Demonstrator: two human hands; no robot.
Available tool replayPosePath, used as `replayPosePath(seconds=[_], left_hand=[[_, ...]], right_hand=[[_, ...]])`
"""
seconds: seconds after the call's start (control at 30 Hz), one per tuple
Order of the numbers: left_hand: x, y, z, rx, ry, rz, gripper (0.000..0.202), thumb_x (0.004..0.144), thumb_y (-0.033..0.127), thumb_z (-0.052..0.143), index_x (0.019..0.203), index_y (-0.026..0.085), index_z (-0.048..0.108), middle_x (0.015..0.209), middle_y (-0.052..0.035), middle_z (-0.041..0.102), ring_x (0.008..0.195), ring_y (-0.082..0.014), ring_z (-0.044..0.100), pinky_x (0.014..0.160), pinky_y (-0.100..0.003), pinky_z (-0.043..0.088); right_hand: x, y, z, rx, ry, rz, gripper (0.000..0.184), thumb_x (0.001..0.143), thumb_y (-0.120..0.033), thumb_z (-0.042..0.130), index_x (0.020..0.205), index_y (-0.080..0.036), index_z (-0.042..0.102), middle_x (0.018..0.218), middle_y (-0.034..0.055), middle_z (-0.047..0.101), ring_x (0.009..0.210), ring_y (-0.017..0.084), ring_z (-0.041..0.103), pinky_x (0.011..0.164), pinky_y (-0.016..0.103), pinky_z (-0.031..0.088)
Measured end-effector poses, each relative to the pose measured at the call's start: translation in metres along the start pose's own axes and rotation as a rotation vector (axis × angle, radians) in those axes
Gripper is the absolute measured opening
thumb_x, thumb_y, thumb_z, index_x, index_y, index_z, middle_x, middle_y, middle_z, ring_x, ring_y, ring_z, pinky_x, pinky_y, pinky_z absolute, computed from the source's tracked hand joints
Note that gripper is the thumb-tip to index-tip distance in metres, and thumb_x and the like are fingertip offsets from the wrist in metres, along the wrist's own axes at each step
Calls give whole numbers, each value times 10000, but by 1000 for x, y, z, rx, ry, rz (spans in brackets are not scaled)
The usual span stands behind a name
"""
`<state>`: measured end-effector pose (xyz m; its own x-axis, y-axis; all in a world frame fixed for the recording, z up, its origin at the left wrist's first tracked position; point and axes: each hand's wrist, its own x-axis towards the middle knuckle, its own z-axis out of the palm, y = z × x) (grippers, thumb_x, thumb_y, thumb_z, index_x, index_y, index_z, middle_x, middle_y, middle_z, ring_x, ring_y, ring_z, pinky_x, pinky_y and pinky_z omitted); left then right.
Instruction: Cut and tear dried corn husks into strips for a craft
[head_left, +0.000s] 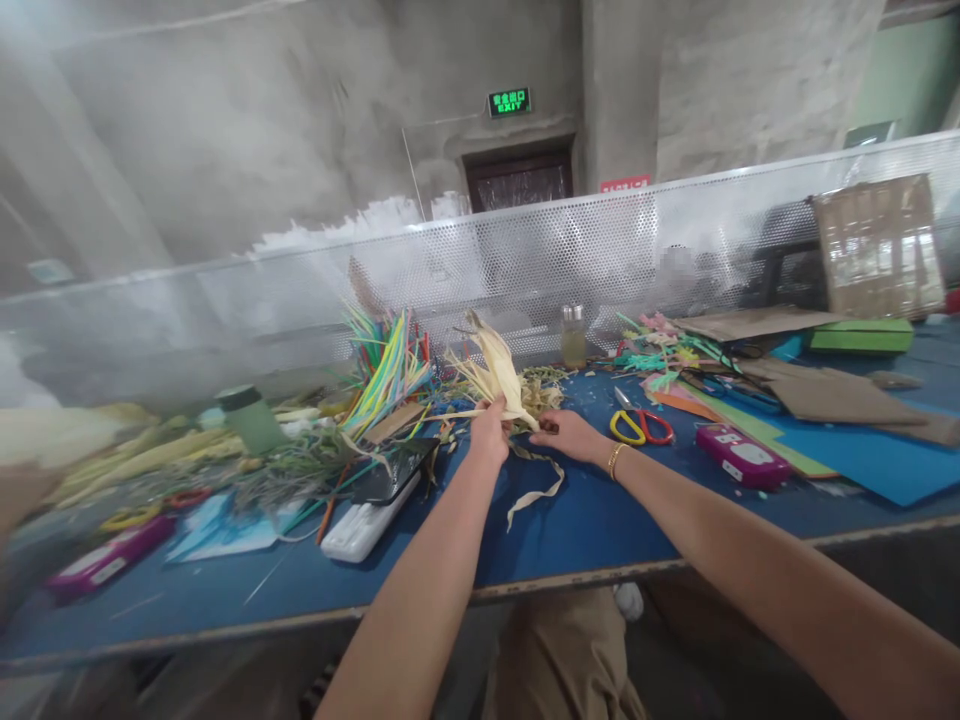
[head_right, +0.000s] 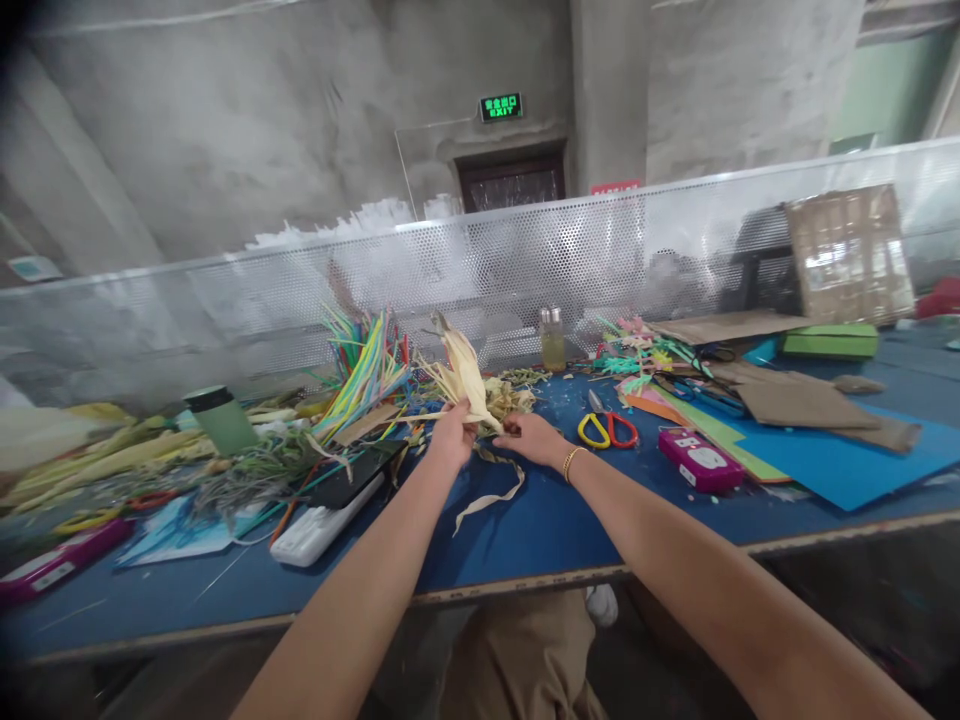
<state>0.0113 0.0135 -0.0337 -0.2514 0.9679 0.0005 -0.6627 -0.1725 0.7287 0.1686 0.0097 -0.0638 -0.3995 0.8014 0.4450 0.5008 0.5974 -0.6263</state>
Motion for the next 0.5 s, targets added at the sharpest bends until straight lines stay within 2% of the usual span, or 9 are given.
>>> replayPosePath(seconds=[0.1,0.23,0.33,0.4,0.5], left_hand=[[-3,1,2,-48,-21,-26,165,785,105,655,721,168,516,648,23,625,480,-64,565,451,-143,424],[-3,3,3,-132,17,-107,46,835,164,630,837,161,584,703,7,650,506,-63,581,474,-145,460],[-3,5,3,-173,12,-160,75,866,219,603,904,156,610,746,-18,671,531,-70,596,468,-143,462],[-3,6,3,-184,-13,-163,113,872,242,595,939,155,622,787,-33,684,549,-77,606,468,-148,465],[-5,6,5,-158,-45,-109,132,867,176,567,987,166,620,822,-32,694,579,-84,621,496,-158,481]], right_hand=[[1,1,0,62,-17,27,225,815,-386,575,734,-177,570,667,4,606,596,139,530,588,264,403],[3,-1,2,207,-63,35,224,845,-372,530,728,-183,558,693,19,641,619,149,575,623,275,442],[1,-3,2,217,-56,11,248,847,-389,534,717,-181,562,696,20,645,631,149,583,629,274,453],[0,-4,1,144,2,-9,254,836,-405,556,720,-180,575,693,15,638,639,150,578,631,272,452],[-3,-11,-6,-2,205,-48,259,811,-440,607,820,-181,617,775,28,653,707,160,588,688,284,461]])
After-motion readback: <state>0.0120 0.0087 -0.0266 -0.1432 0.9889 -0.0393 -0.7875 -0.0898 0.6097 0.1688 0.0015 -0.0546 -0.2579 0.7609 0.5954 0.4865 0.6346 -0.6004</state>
